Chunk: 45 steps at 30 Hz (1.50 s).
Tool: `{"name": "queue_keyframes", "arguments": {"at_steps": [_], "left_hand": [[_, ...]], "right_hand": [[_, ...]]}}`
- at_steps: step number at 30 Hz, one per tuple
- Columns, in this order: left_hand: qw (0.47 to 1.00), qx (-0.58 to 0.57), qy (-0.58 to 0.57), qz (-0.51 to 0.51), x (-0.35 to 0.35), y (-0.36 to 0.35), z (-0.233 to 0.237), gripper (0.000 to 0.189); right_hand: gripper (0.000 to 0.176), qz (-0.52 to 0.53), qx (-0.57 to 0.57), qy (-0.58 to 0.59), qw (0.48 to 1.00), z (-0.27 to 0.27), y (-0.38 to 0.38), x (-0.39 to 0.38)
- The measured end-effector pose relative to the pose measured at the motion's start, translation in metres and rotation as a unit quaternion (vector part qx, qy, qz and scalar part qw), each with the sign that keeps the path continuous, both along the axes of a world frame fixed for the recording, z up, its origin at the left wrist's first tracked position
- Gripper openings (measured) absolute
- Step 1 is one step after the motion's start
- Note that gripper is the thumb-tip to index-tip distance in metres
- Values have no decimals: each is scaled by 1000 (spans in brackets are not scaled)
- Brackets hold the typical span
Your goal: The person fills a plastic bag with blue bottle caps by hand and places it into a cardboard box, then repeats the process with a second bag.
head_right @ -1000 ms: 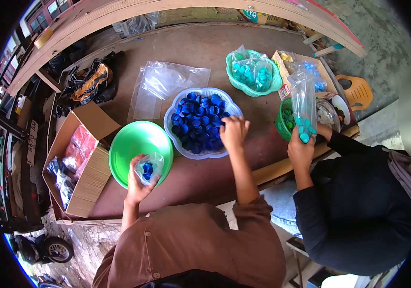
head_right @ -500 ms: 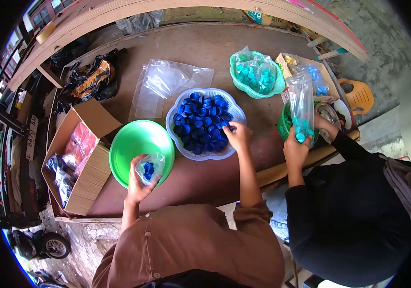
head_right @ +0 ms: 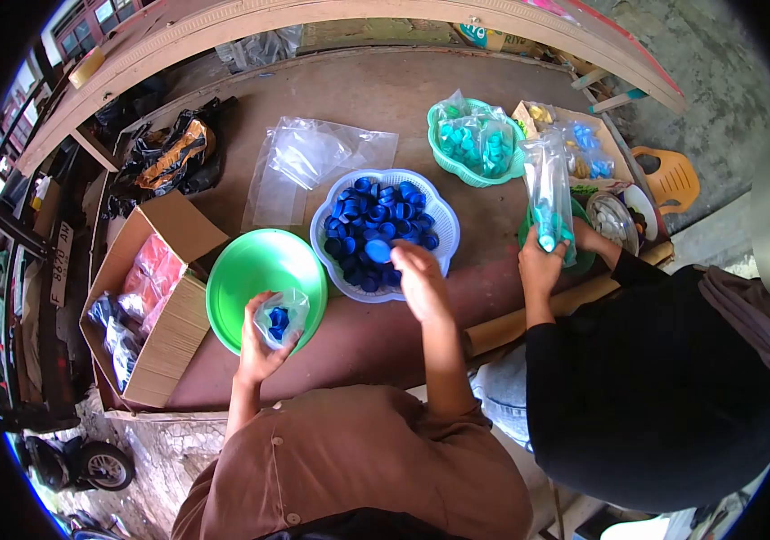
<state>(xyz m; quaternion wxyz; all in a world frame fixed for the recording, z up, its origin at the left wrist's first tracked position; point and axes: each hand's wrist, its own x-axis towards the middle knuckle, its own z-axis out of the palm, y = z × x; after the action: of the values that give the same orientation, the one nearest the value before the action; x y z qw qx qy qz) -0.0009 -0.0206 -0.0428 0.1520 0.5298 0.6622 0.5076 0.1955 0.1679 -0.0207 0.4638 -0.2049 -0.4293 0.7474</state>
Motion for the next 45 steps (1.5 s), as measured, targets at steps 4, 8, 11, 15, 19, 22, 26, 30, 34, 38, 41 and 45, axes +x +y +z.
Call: {"name": "queue_keyframes", "arguments": {"at_steps": [4,8,11,15,19,22,26,30,34,38,41,45], "left_hand": [[1000,-3,-5,2,2,1,-1,68],[999,0,-33,-16,0,1,-3,69],[999,3,-32,1,1,0,-1,69],[1000,-4,-30,7,1,1,-1,69],[1000,-10,-3,1,0,3,1,69],[1000,-9,-15,3,-2,3,-4,69],[1000,-18,-9,11,-3,1,-3,69],[1000,-15,-21,14,-2,1,-4,69],[1000,-11,-7,11,-3,2,-4,69],[1000,-10,-12,7,-2,3,-3,69],[1000,-12,-4,7,0,4,-2,69],[1000,1,1,-11,-1,5,-5,69]], "right_hand": [[10,50,353,-232,905,27,-48,-35],[13,44,542,-297,785,24,-72,-56],[15,-15,527,-330,783,29,-45,-45],[11,-211,469,-631,581,-17,43,-7],[12,-91,437,-776,447,-53,85,13],[11,-106,468,-786,391,-74,91,9],[17,-172,371,-683,606,-48,71,12],[28,-49,31,-232,971,-56,66,25],[20,-1,-73,-126,989,-24,42,29],[18,-5,-27,-96,995,-5,22,18],[9,20,234,-185,954,14,-17,-13],[14,22,495,-300,815,11,-68,-54]]}}
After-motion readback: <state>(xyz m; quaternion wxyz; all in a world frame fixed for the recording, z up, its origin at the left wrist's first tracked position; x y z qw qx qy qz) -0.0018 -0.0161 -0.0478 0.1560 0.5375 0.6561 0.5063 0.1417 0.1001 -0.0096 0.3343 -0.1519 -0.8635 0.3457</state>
